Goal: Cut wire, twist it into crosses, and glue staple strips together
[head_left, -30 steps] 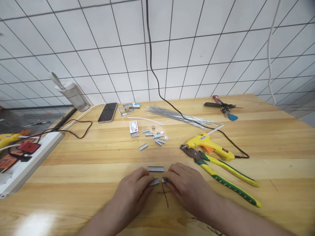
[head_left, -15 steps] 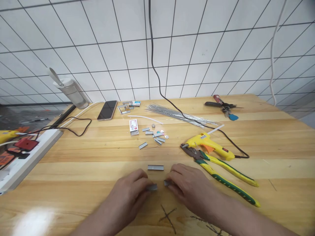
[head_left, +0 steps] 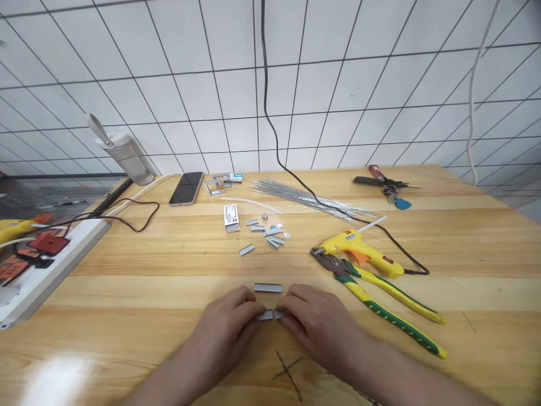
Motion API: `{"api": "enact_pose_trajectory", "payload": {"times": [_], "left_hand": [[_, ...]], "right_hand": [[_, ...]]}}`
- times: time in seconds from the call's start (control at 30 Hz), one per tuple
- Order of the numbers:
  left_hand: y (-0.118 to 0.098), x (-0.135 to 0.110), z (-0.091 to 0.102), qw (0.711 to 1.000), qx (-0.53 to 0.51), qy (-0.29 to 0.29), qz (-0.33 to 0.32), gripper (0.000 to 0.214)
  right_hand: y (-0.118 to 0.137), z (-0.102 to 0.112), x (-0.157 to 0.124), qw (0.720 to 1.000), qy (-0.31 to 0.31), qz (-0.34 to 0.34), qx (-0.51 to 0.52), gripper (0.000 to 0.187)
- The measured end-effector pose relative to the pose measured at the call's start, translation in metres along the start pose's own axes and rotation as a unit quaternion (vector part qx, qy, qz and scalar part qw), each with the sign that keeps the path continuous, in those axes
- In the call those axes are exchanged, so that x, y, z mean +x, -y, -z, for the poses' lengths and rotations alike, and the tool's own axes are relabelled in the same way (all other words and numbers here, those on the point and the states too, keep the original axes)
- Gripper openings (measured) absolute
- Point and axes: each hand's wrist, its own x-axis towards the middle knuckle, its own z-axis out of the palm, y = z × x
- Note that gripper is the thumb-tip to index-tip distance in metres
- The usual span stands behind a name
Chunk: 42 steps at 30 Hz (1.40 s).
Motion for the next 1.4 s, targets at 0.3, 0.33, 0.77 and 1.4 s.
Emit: {"api": "enact_pose_trajectory", "payload": {"times": [0.3, 0.33, 0.77, 1.4], "left_hand": [[-0.003, 0.001, -0.001, 1.0, 0.001, 0.002, 0.0, 0.018], [-0.002, 0.001, -0.002, 1.0, 0.0, 0.001, -0.001, 0.018], [0.001, -0.005, 0.003, 0.999, -0.044, -0.013, 0.001, 0.023], [0.005, -0.001, 0.008, 0.996, -0.084, 0.003, 0.004, 0.02]], "right_hand": [[0.0, 0.001, 0.003, 0.999, 0.021, -0.019, 0.018, 0.014], [0.0, 0.001, 0.003, 0.999, 0.021, -0.019, 0.02, 0.014], [-0.039, 0.07, -0.022, 0.985, -0.154, -0.077, 0.031, 0.019], [-0.12, 0.092, -0.027, 0.938, -0.03, -0.311, 0.152, 0.021]]}}
